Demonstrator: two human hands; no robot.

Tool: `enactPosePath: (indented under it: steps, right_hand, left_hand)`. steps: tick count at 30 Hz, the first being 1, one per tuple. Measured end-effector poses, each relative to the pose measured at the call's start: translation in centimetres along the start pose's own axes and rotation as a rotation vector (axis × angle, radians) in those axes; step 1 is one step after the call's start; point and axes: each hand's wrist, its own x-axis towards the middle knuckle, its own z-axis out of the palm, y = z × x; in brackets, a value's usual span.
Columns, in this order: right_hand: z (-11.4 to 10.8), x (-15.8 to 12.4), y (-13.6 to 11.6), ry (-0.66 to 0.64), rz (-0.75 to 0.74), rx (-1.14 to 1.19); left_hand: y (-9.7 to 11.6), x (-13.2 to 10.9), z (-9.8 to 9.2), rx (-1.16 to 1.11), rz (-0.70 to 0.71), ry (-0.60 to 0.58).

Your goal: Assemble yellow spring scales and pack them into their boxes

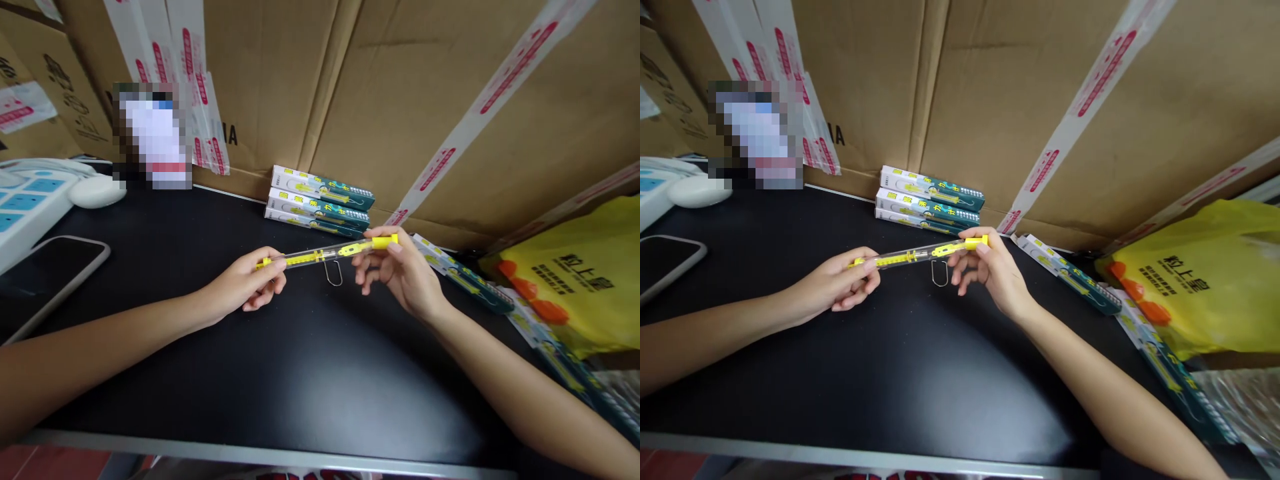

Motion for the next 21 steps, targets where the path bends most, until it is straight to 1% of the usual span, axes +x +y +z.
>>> enactPosePath:
  steps: [3,6,9,13,21]
  right_hand:
    - [-0.03,0.05,-0.16,0.013,0.002,0.0]
    - [-0.2,0.09,-0.33,-0.002,-0.007,0.003]
    - [-0.55,0.12,-0.3,-0.008,-0.031,-0.014]
    - [-0.82,0.1,-0.08,-0.032,-0.023,-0.064]
    - [0.13,-0.4,-0.19,-0.025,-0.054,-0.151]
  left_hand:
    - [0.19,0.02,0.08,-0.043,-0.005,0.011]
    - [0.34,0.0,0.19,-0.075,-0.008,-0.001]
    - [0.36,-0.02,0.21,-0.067,-0.009,-0.013]
    - [0.18,-0.07,0.16,-0.059,0.0,-0.036]
    - [-0.16,-0.13,0.14,-0.018,0.016,-0.07]
